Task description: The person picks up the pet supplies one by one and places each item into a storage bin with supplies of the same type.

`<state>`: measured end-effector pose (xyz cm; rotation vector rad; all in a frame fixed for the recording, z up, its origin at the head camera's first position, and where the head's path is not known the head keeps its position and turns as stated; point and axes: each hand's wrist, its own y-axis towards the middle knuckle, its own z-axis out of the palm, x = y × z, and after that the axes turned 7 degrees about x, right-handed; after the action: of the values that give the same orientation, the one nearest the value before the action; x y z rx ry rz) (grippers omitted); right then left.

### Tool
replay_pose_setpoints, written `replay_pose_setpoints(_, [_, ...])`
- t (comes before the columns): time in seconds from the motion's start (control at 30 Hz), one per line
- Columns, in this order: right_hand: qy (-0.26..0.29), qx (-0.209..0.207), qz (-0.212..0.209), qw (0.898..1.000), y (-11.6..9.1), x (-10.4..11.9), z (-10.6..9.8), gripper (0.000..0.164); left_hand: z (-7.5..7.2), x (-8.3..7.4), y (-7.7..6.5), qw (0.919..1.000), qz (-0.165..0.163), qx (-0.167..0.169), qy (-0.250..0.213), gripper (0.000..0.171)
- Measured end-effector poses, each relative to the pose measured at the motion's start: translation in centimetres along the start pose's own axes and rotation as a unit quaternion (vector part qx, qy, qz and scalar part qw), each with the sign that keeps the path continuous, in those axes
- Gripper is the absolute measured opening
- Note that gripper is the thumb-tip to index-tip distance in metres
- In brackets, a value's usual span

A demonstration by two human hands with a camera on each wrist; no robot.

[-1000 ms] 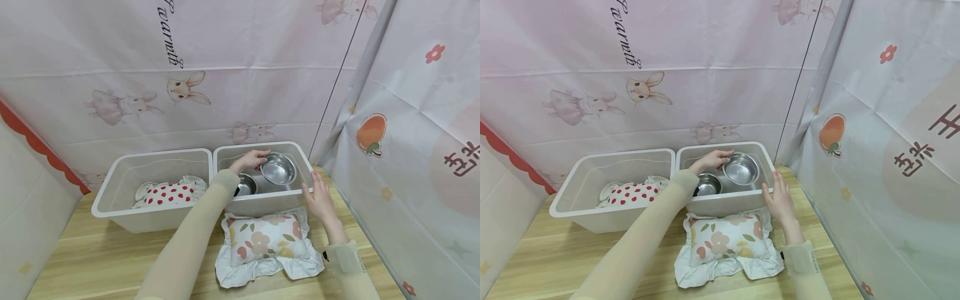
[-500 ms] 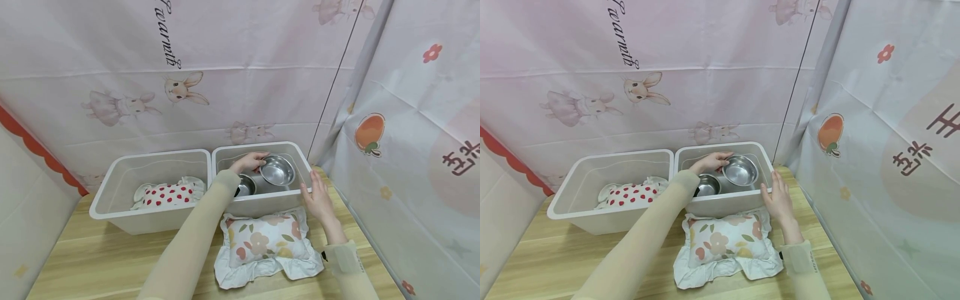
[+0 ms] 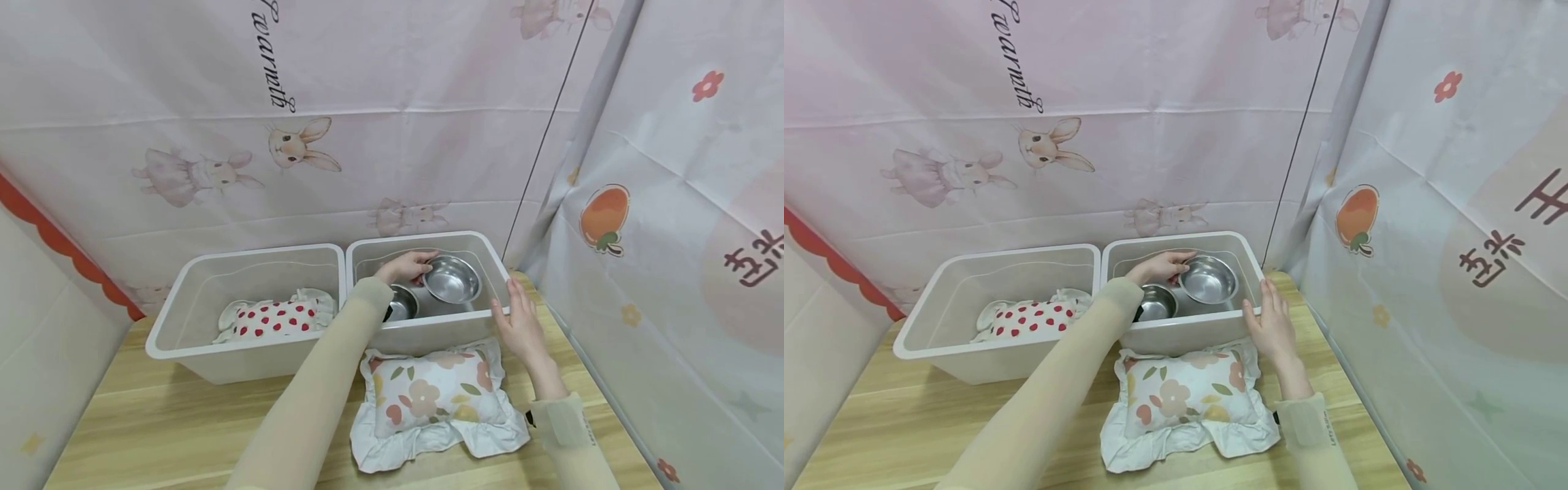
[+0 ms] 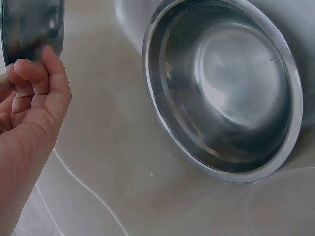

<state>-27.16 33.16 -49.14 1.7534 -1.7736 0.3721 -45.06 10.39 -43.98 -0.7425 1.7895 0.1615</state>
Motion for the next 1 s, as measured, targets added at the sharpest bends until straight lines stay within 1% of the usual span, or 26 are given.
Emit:
replay_pose_setpoints(0.03, [-0.001,0.000,0.000,1.000,0.0,0.0,0.0,0.067,0.0,-0.2,-0.1,0.9999,-0.011,0.008,-0.008,0.053])
replay_pose_setpoints(0.13, [-0.001,-0.002,0.000,1.000,0.0,-0.1,0.0,0.066,-0.2,0.1,0.3,0.9983,-0.043,0.021,-0.034,0.054])
replay_pose_setpoints(0.17, [-0.001,-0.004,-0.001,1.000,0.0,-0.1,0.0,0.065,-0.2,0.2,0.4,0.9979,-0.049,0.021,-0.038,0.054])
replay_pose_setpoints(0.23, [0.000,-0.005,-0.001,1.000,0.0,-0.1,0.0,0.065,-0.1,1.3,1.1,0.9982,-0.047,0.008,-0.037,0.054])
replay_pose_setpoints(0.33, [0.001,-0.005,-0.002,1.000,0.1,-0.1,0.0,0.065,-1.4,6.9,5.9,0.9989,-0.026,0.005,-0.038,0.055])
replay_pose_setpoints(0.37, [0.002,-0.005,-0.003,1.000,0.1,-0.2,0.0,0.065,-1.9,8.9,7.6,0.9986,-0.021,0.010,-0.048,0.055])
replay_pose_setpoints(0.4, [0.001,-0.004,-0.002,1.000,0.1,-0.2,-0.1,0.065,-2.5,11.0,9.5,0.9984,-0.012,0.016,-0.053,0.056])
replay_pose_setpoints(0.47, [0.001,-0.004,-0.002,1.000,0.1,-0.2,-0.1,0.065,-3.8,15.5,13.6,0.9979,-0.005,0.024,-0.060,0.057])
replay_pose_setpoints(0.5, [0.001,-0.003,-0.002,1.000,0.1,-0.2,-0.1,0.065,-3.9,16.4,14.5,0.9982,-0.006,0.022,-0.055,0.058])
replay_pose_setpoints(0.53, [0.002,-0.003,-0.001,1.000,0.1,-0.3,-0.1,0.065,-4.0,16.8,14.9,0.9985,-0.008,0.022,-0.050,0.058])
replay_pose_setpoints(0.57, [0.001,-0.002,-0.001,1.000,0.1,-0.2,-0.1,0.065,-3.7,16.2,14.6,0.9992,-0.018,0.015,-0.033,0.059])
replay_pose_setpoints(0.6, [0.002,-0.001,0.000,1.000,0.1,-0.3,-0.1,0.065,-3.7,16.1,14.5,0.9993,-0.020,0.014,-0.028,0.059])
replay_pose_setpoints(0.67, [0.002,0.001,-0.001,1.000,0.1,-0.3,-0.1,0.065,-3.3,15.0,13.6,0.9992,-0.032,0.010,-0.022,0.059])
replay_pose_setpoints(0.77, [0.001,0.005,-0.003,1.000,0.2,-0.3,-0.1,0.065,-2.8,13.9,12.3,0.9977,-0.047,0.015,-0.046,0.061])
replay_pose_setpoints(0.8, [0.001,0.006,-0.004,1.000,0.2,-0.3,-0.1,0.065,-2.9,14.3,12.3,0.9968,-0.040,0.024,-0.064,0.061])
replay_pose_setpoints(0.83, [0.001,0.006,-0.005,1.000,0.2,-0.3,-0.1,0.065,-2.8,14.0,12.0,0.9965,-0.043,0.025,-0.067,0.061])
replay_pose_setpoints(0.87, [0.000,0.006,-0.006,1.000,0.3,-0.3,-0.1,0.065,-2.4,13.0,11.1,0.9968,-0.050,0.019,-0.060,0.062])
replay_pose_setpoints(0.9, [-0.001,0.006,-0.007,1.000,0.3,-0.3,-0.1,0.065,-2.3,12.7,10.8,0.9966,-0.054,0.016,-0.060,0.063])
replay_pose_setpoints(0.93, [-0.003,0.006,-0.007,1.000,0.3,-0.3,-0.1,0.065,-2.3,12.3,10.4,0.9968,-0.051,0.016,-0.059,0.063])
replay_pose_setpoints(0.97, [-0.004,0.006,-0.008,1.000,0.3,-0.3,-0.1,0.065,-2.0,11.4,9.6,0.9970,-0.056,0.011,-0.052,0.063])
replay_pose_setpoints(1.0, [-0.004,0.006,-0.008,1.000,0.3,-0.3,-0.1,0.065,-2.0,11.0,9.1,0.9973,-0.047,0.017,-0.054,0.063])
